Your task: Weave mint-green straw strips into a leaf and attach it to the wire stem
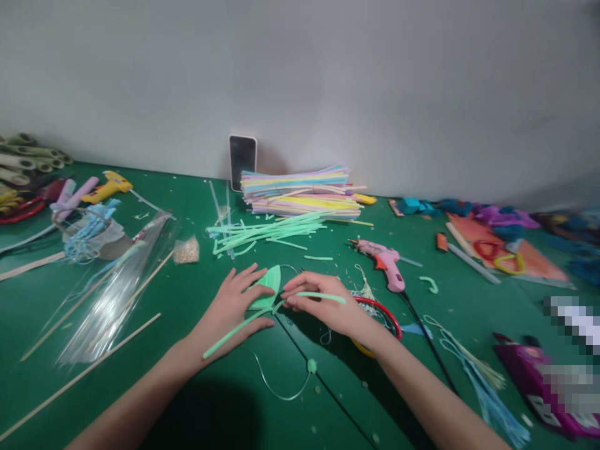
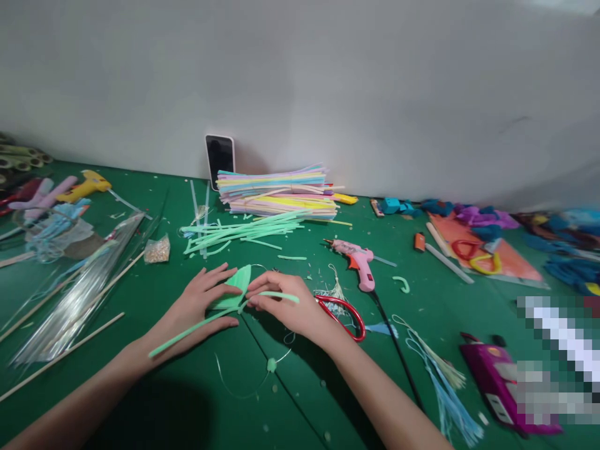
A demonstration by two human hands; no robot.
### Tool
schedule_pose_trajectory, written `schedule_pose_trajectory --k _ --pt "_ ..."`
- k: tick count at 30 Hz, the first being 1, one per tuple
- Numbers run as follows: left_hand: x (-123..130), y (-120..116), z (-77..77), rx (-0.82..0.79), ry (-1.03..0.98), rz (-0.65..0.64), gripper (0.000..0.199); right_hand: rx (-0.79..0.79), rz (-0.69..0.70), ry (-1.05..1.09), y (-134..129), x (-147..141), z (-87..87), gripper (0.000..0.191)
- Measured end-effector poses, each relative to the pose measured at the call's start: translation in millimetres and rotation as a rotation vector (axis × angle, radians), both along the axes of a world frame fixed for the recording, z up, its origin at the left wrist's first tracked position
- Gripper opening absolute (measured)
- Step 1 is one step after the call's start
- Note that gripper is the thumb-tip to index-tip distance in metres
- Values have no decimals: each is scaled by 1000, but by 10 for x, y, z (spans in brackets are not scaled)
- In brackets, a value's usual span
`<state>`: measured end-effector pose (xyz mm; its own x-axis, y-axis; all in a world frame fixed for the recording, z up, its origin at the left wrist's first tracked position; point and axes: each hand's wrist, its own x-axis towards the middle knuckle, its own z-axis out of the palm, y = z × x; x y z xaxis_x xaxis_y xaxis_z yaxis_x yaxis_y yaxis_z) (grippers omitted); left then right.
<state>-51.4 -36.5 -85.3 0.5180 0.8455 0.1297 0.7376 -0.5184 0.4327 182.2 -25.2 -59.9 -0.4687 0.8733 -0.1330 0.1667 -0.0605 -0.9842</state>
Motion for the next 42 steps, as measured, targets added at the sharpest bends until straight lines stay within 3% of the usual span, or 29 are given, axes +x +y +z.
schedule_pose_trajectory --k 3,9,13,16,20,28,34,42 --pt "61 -35 -16 72 -7 41 33 63 -26 -45 2 -32 -68 15" --pt "82 -79 -21 170 -1 28 14 556 143 -328 17 -4 -99 11" --pt "114 -134 20 257 25 6 11 762 211 -409 42 -9 -170 12" --pt "161 -187 31 316 45 63 11 853 228 -431 47 -26 -188 13" --pt "212 -242 28 348 73 132 13 872 188 -438 24 -39 -154 10" --pt "269 -240 14 327 25 71 14 883 211 -387 23 -113 -142 7" --pt "294 -200 -34 255 -45 100 9 809 216 -234 70 -131 -207 6" --pt "265 -178 20 237 -46 36 14 744 211 -207 103 -76 -173 8"
